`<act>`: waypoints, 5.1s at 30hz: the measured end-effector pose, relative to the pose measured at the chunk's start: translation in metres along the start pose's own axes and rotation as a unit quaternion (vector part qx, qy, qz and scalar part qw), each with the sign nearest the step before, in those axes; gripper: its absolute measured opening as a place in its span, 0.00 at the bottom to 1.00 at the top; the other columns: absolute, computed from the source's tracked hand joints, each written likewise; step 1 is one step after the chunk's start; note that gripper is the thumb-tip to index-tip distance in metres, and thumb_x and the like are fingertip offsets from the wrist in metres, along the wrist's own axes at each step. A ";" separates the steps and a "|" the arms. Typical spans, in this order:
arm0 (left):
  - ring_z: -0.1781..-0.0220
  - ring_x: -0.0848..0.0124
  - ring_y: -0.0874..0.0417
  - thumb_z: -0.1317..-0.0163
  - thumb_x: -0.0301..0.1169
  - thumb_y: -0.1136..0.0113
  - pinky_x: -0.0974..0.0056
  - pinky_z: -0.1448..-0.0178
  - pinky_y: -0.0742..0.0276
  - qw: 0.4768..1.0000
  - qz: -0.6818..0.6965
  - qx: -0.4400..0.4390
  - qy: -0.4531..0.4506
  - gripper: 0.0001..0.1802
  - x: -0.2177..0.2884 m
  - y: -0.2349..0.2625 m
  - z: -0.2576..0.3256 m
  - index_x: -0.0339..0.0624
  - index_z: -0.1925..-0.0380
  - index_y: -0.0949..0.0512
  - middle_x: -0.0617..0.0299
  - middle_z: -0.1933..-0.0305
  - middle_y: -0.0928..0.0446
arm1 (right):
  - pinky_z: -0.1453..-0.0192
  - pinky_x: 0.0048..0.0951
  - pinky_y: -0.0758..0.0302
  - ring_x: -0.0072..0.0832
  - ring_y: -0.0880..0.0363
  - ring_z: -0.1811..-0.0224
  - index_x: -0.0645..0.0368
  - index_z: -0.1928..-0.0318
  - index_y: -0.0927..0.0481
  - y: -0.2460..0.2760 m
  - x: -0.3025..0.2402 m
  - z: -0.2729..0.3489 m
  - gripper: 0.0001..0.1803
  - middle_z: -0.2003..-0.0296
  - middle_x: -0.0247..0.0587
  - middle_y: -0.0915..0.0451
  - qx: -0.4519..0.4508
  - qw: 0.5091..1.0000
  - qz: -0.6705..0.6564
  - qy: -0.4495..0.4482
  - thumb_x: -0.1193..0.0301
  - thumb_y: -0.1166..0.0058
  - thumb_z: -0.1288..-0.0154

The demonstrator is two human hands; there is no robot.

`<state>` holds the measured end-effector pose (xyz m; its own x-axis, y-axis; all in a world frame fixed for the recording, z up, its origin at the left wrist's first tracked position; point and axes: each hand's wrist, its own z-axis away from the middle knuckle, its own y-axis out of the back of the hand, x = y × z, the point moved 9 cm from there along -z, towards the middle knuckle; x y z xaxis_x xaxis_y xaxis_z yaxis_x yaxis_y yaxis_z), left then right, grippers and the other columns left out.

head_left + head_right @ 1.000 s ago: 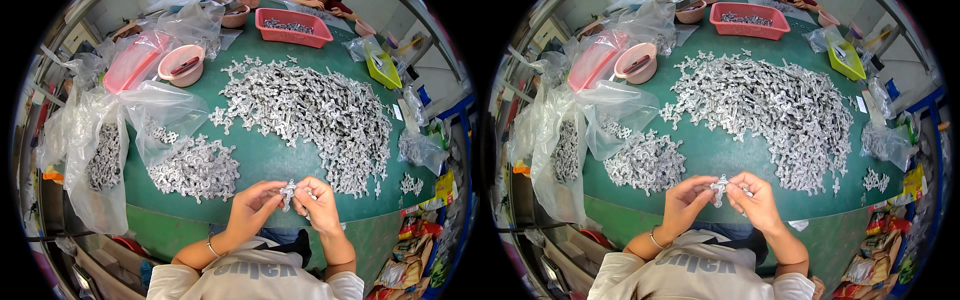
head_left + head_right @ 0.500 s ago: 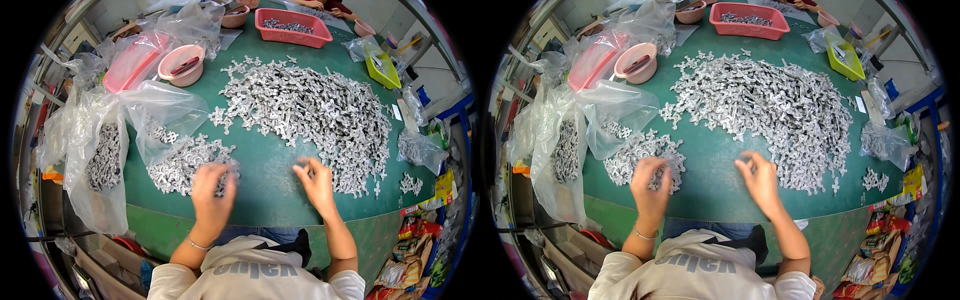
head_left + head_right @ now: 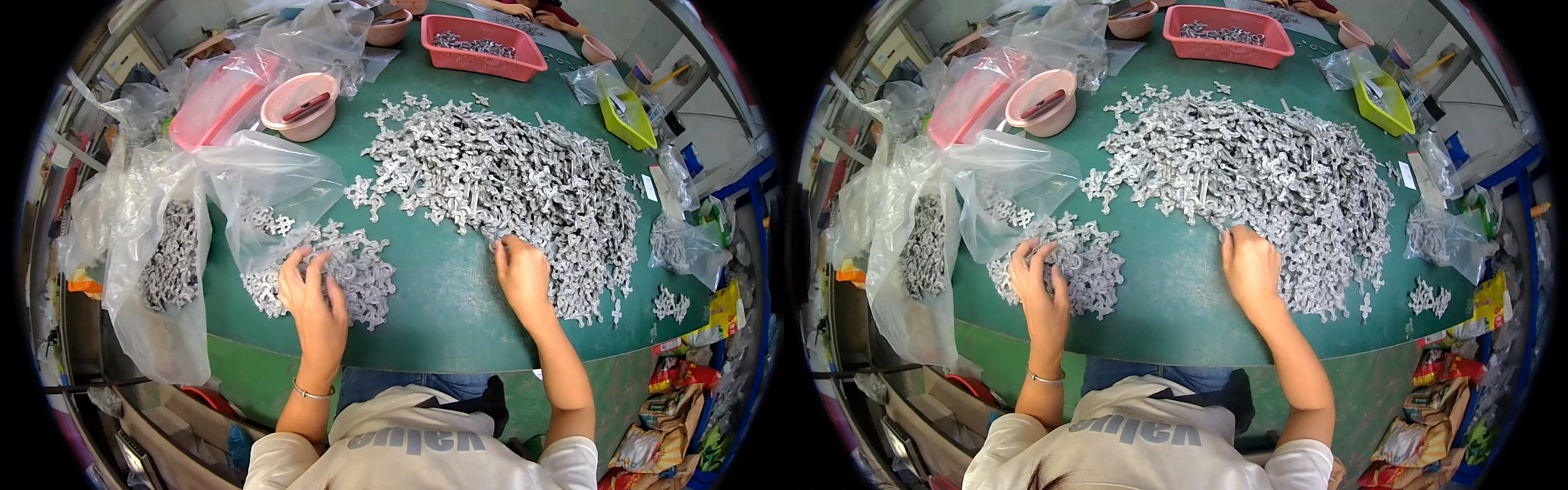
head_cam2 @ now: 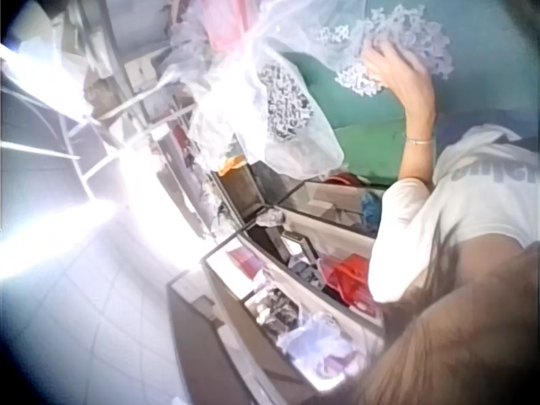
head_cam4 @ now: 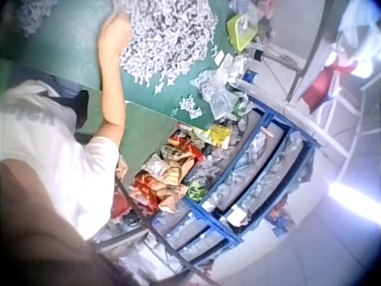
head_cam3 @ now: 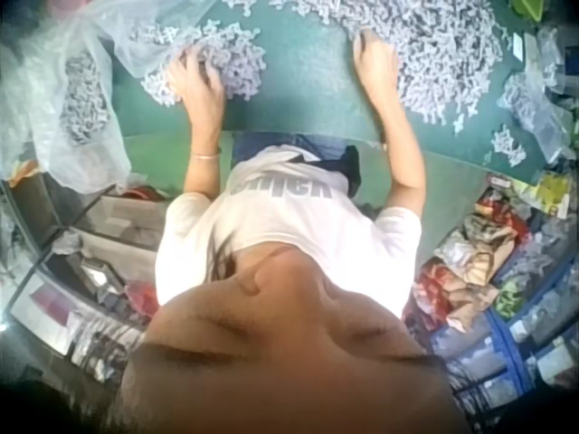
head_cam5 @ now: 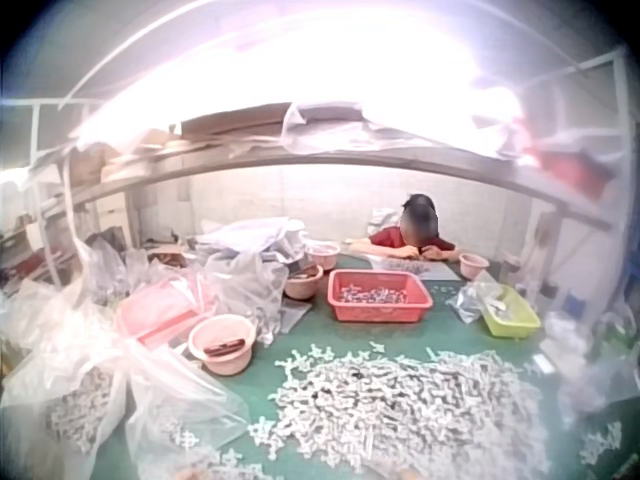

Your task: The person picks up small silver cross-shaped metal pieces one by one from a large pile, checks them by turning them over, and places them into plastic bags.

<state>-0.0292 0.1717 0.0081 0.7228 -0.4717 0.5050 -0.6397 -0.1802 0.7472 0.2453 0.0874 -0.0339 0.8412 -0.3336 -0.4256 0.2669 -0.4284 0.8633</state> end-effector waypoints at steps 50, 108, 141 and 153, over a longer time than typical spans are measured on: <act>0.72 0.77 0.23 0.42 0.26 0.43 0.74 0.64 0.28 0.584 0.658 -0.396 0.265 0.09 0.088 -0.079 0.060 0.31 0.64 0.23 0.58 0.70 0.22 | 0.81 0.15 0.45 0.11 0.39 0.84 0.65 0.66 0.25 0.033 -0.041 0.075 0.08 0.84 0.29 0.31 -0.142 0.783 -0.592 -0.128 0.72 0.54 0.35; 0.57 0.65 0.21 0.50 0.13 0.42 0.67 0.53 0.23 0.540 0.708 -0.424 0.167 0.14 0.126 -0.062 0.081 0.28 0.62 0.30 0.53 0.63 0.24 | 0.81 0.13 0.41 0.09 0.35 0.82 0.65 0.64 0.21 0.050 -0.044 0.085 0.12 0.80 0.30 0.25 -0.143 0.769 -0.606 -0.143 0.70 0.56 0.35; 0.60 0.62 0.19 0.35 0.29 0.55 0.63 0.55 0.21 0.402 0.722 -0.517 0.221 0.11 0.151 -0.062 0.088 0.28 0.65 0.30 0.47 0.62 0.24 | 0.77 0.15 0.37 0.13 0.32 0.80 0.67 0.68 0.21 0.063 -0.044 0.088 0.12 0.77 0.36 0.22 -0.129 0.761 -0.628 -0.097 0.71 0.54 0.38; 0.53 0.63 0.22 0.34 0.32 0.56 0.61 0.48 0.23 0.372 0.690 -0.585 0.205 0.14 0.163 -0.061 0.095 0.28 0.60 0.31 0.48 0.58 0.24 | 0.76 0.20 0.34 0.21 0.28 0.79 0.69 0.71 0.21 0.071 -0.047 0.084 0.13 0.78 0.43 0.23 -0.118 0.756 -0.644 -0.029 0.72 0.55 0.38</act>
<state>0.1028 0.0232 0.0041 0.0494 0.7982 0.6004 -0.0969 0.6021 -0.7925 0.1853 0.0026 0.0246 -0.2069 0.1934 -0.9591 0.9286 -0.2698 -0.2547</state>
